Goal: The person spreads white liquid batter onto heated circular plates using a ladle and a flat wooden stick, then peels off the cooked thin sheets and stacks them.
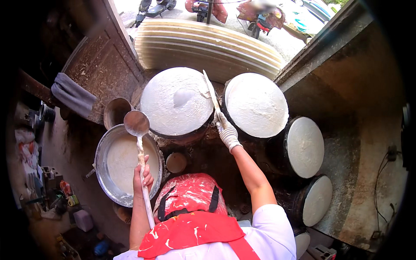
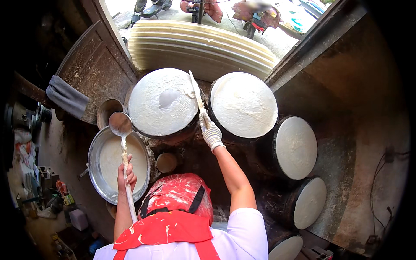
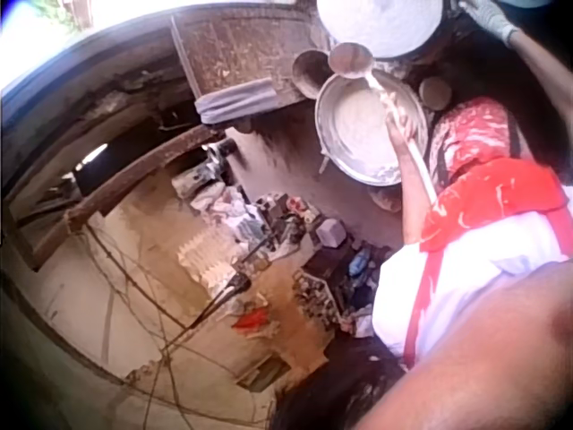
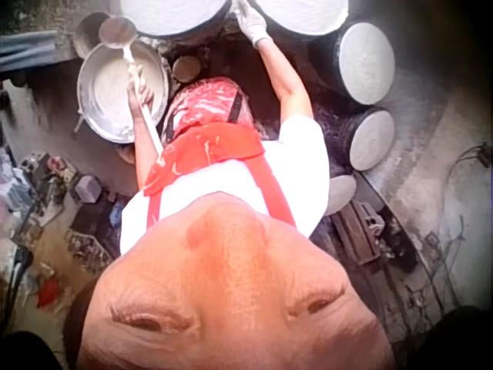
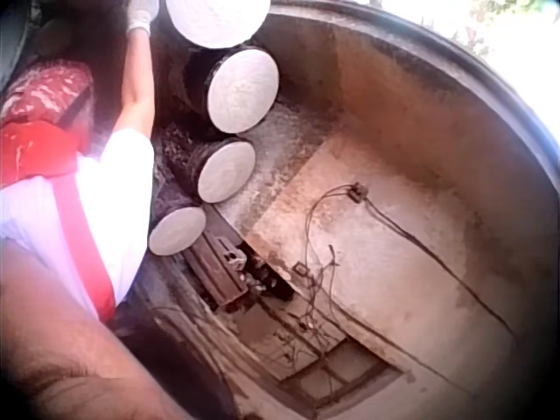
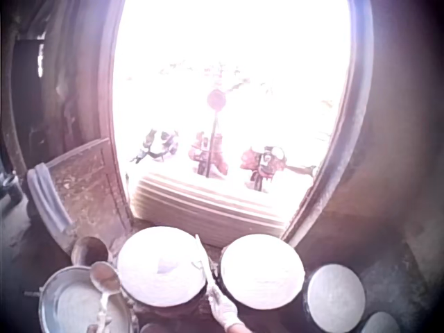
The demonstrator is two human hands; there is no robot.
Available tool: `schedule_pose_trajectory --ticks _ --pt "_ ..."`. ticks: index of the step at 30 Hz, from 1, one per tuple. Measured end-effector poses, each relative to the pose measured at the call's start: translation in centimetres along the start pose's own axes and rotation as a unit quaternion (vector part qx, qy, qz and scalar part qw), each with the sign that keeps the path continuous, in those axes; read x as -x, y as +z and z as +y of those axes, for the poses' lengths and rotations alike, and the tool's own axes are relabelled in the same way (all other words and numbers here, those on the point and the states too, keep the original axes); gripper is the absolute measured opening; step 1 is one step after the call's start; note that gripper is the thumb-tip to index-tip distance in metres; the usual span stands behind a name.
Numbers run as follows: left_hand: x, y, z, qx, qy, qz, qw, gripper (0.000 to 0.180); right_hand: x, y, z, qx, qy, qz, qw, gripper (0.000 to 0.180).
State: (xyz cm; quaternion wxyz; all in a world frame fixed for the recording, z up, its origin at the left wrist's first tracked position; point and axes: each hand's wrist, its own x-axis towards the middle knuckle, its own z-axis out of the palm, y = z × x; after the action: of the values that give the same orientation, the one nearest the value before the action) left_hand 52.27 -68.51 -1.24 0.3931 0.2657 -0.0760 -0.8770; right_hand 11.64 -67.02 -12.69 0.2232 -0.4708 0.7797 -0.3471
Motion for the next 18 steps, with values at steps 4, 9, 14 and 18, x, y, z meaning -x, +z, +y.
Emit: schedule_pose_trajectory --ticks 4,9,14,18 --pt "0.1 0.6 -0.6 0.008 -0.008 -0.007 1.0 0.042 1.2 2.5 -0.6 -0.168 0.031 -0.034 0.985 0.046" --pt "0.2 1.2 -0.7 -0.001 -0.014 0.013 1.0 0.042 0.1 2.7 -5.1 -0.242 -0.008 -0.082 0.967 0.044" --pt "0.4 1.4 -1.0 0.004 -0.005 -0.008 1.0 0.042 -1.6 2.7 -2.5 -0.275 0.005 -0.001 0.961 0.041" --pt "0.9 0.9 -0.7 0.009 0.002 0.005 1.0 0.043 -1.5 3.0 -7.5 -0.004 0.033 -0.145 0.989 0.039"
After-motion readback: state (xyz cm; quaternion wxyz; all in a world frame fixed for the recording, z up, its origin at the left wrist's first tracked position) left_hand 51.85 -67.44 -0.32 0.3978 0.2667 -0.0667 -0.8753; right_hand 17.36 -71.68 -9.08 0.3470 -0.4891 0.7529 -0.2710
